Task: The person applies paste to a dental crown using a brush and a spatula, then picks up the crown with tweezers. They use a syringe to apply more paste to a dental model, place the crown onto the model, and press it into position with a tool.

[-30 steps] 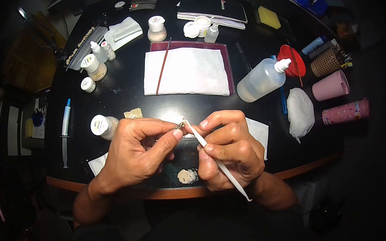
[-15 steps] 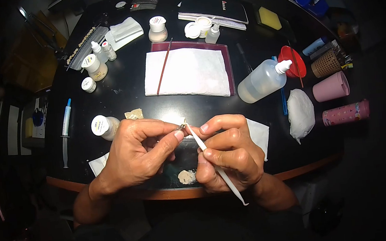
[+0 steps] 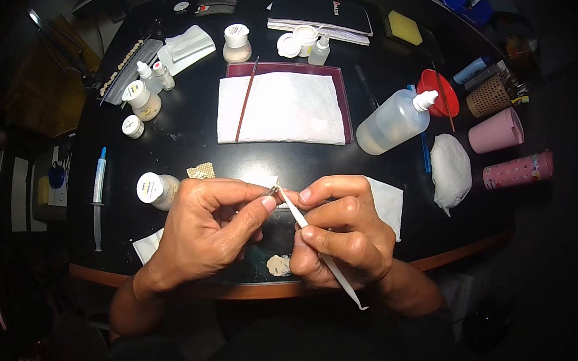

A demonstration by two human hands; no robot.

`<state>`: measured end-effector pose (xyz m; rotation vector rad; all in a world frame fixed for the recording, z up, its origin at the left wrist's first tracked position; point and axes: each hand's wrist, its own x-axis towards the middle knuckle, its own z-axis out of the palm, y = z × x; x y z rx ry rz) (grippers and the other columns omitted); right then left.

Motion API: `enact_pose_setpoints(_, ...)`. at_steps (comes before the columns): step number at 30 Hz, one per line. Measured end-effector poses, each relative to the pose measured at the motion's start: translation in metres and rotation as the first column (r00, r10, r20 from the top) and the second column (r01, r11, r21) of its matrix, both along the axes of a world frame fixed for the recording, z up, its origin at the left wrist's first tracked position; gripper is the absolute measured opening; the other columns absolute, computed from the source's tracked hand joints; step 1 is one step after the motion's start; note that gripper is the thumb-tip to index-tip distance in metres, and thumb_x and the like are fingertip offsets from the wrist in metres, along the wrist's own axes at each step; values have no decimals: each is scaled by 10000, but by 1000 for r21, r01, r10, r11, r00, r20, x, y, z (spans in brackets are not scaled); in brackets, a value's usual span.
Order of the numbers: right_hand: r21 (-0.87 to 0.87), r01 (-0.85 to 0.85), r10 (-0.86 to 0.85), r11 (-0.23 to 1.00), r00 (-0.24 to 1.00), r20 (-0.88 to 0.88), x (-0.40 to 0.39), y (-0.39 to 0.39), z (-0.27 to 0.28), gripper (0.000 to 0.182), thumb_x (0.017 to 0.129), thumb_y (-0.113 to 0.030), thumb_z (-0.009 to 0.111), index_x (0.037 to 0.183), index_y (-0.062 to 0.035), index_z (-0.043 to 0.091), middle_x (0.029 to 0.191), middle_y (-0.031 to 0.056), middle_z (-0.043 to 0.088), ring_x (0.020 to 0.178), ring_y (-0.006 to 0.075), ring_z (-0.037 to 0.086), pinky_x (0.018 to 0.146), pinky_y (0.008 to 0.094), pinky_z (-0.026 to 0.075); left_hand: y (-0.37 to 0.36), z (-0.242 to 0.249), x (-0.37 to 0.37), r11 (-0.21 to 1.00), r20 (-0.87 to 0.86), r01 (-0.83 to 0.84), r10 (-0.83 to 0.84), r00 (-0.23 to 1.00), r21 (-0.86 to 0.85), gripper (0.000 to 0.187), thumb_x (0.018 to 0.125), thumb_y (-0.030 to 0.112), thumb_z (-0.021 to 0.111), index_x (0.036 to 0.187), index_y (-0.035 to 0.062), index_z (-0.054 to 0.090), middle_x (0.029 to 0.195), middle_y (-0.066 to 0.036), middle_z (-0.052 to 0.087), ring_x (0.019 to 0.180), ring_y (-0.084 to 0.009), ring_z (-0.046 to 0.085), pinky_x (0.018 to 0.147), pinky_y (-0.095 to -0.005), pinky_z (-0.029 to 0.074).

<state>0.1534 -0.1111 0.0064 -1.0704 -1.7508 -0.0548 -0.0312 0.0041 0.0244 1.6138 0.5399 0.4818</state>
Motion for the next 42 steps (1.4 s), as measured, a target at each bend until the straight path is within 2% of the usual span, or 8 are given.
enact_pose_setpoints(17,3,6,-6,1000,1000,-4,-2,1,0,284,786,111,719,983,-55,598,851,83,626,980,291,678,805,377,661,0,-2,0,1000,-10,-6,6,1000,15,169,1006,72,719,1083,-57,796,772,-81,743,627,-60,653,515,-211,476)
enact_pose_setpoints(34,11,0,0,1000,1000,7,-1,2,-1,306,791,109,713,1017,-53,585,850,85,621,979,296,676,801,377,665,0,0,-1,1000,-8,1,-1,1000,-2,178,1011,75,714,1104,-51,797,757,-64,734,635,-55,650,520,-209,477)
enact_pose_setpoints(37,12,-10,10,1000,1000,1,0,2,-1,302,789,113,702,1015,-47,583,845,87,619,972,296,676,797,375,663,-2,-6,2,999,51,-33,33,998,4,201,1024,103,663,1097,5,823,609,8,629,512,-11,510,454,-227,371)
enact_pose_setpoints(40,18,-30,31,999,996,-79,-1,4,-5,289,792,118,681,1015,-36,578,840,90,614,970,295,674,795,374,663,4,10,-2,954,-61,22,-42,997,-298,225,1042,107,672,1094,-81,785,718,-98,729,552,-103,689,483,-197,520)
enact_pose_setpoints(42,11,-35,36,999,991,-130,-1,4,-9,264,812,122,645,1025,-11,568,848,107,609,982,297,666,789,377,681,7,9,-2,923,-33,37,-54,998,-384,258,1053,121,654,1074,-105,776,713,-116,730,526,-130,699,463,-203,533)
